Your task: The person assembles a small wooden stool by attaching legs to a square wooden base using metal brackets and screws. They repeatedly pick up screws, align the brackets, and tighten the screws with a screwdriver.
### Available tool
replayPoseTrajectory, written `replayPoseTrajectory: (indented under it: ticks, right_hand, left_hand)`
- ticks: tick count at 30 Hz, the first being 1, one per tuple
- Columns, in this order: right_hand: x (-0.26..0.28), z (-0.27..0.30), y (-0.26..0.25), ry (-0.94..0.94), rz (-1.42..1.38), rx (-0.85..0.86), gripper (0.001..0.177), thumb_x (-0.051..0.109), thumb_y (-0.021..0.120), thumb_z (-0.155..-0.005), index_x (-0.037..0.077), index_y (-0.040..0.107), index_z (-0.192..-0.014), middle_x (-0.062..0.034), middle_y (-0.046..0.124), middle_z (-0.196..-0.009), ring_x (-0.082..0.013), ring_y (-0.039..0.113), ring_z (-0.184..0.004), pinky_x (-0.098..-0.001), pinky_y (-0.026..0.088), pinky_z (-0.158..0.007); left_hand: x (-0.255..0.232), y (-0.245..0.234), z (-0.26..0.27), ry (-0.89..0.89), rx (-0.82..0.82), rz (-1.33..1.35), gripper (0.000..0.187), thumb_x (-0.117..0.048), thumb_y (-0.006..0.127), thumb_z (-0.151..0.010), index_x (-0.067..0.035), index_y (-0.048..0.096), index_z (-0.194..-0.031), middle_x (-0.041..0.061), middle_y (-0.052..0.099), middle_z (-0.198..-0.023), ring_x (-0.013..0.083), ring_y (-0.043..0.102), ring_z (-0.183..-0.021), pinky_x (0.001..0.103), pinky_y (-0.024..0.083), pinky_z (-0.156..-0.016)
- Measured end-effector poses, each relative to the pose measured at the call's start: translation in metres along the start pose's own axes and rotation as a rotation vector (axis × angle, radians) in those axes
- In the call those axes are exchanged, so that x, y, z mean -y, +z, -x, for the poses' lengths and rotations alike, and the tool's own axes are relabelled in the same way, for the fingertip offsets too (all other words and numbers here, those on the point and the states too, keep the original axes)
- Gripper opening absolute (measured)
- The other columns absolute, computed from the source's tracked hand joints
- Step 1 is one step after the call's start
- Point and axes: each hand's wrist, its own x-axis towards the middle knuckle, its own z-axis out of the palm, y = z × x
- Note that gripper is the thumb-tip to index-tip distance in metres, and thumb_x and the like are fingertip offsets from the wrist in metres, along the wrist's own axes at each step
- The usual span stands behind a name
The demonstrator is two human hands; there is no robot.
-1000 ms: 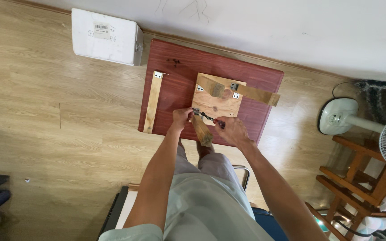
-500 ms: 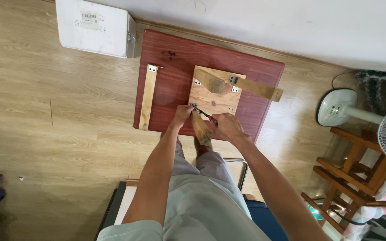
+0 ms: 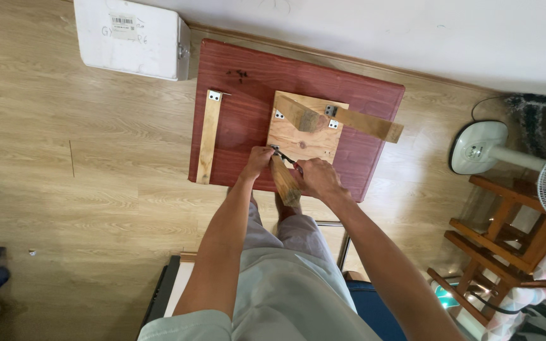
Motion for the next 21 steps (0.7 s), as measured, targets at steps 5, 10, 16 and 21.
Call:
replayPoseTrajectory:
  ticks: [5, 10, 16, 21]
  right_hand:
    - [0.0, -0.017, 0.005, -0.009, 0.029, 0.005, 0.03, 0.033, 0.062, -0.092, 0.011, 0.077, -0.107, -0.0252, 0.074, -0.099, -0.0417, 0.073, -0.093, -0.0512, 0.058, -0.089]
    - [-0.01, -0.042, 0.016, -0.013, 0.081, 0.043, 0.038, 0.031, 0.06, -0.097, -0.004, 0.075, -0.1, -0.0323, 0.071, -0.097, -0.0453, 0.073, -0.094, -0.051, 0.059, -0.087]
    - [-0.015, -0.073, 0.019, -0.17, 0.22, 0.197, 0.035, 0.023, 0.061, -0.088, -0.009, 0.074, -0.095, -0.032, 0.072, -0.097, -0.043, 0.075, -0.093, -0.0493, 0.062, -0.085]
    - [-0.001, -0.069, 0.01, 0.099, -0.134, 0.174, 0.044, 0.031, 0.062, -0.095, -0.011, 0.067, -0.108, -0.0324, 0.075, -0.094, -0.0407, 0.078, -0.09, -0.045, 0.061, -0.086]
  left_hand:
    - [0.001, -0.002, -0.007, -0.16, -0.05, -0.081, 0.026, -0.011, 0.061, -0.093, 0.004, 0.067, -0.073, 0.004, 0.062, -0.063, 0.0093, 0.055, -0.056, 0.03, 0.043, -0.05]
    - [-0.012, -0.012, -0.007, 0.63, 0.042, -0.742, 0.013, -0.009, 0.058, -0.088, -0.002, 0.06, -0.077, 0.011, 0.063, -0.077, 0.0188, 0.06, -0.065, 0.031, 0.049, -0.06]
    - [-0.093, 0.005, 0.031, 0.111, -0.228, -0.365, 0.021, -0.019, 0.062, -0.097, 0.0, 0.07, -0.095, 0.017, 0.069, -0.078, 0.0245, 0.065, -0.069, 0.037, 0.053, -0.066]
    - [-0.18, 0.011, 0.094, 0.082, -0.208, -0.428, 0.031, -0.028, 0.067, -0.09, -0.003, 0.076, -0.106, 0.013, 0.079, -0.09, 0.0211, 0.078, -0.083, 0.032, 0.059, -0.073]
